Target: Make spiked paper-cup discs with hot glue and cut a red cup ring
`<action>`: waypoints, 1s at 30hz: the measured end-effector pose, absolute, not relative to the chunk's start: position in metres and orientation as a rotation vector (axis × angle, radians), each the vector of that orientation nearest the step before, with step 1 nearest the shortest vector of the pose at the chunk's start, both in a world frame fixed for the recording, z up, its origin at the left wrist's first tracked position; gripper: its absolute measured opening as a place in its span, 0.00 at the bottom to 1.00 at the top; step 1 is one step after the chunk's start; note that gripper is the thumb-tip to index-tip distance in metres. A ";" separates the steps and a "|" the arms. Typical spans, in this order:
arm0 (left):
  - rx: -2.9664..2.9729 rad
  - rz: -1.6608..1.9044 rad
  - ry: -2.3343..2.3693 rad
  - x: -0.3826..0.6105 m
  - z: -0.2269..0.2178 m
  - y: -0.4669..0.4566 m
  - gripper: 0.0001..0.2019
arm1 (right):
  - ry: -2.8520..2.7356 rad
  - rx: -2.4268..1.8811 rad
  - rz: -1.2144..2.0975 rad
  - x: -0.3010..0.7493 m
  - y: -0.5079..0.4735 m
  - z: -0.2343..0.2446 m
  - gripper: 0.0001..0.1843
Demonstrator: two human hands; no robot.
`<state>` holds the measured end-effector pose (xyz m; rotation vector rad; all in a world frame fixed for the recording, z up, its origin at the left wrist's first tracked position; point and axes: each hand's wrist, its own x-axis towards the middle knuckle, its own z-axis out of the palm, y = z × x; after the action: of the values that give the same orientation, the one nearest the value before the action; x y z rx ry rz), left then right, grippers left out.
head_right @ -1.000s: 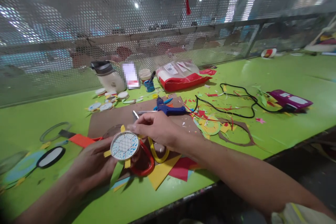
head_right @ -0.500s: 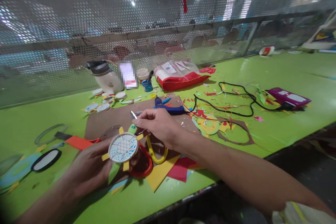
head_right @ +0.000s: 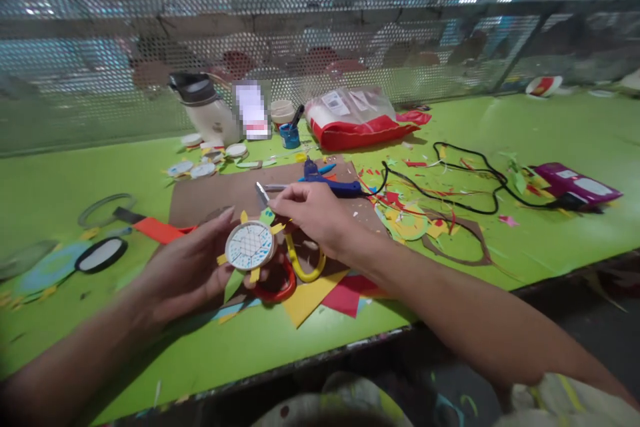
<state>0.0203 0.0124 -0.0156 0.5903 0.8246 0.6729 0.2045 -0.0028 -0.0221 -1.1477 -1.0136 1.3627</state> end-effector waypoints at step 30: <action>0.941 0.595 0.836 0.021 -0.017 0.007 0.13 | -1.027 -1.309 1.328 0.202 -0.003 -0.014 0.13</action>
<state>0.0209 0.0073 -0.0171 0.9407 0.8364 0.5950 0.2020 -0.0028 -0.0144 -1.3088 -1.0271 1.3278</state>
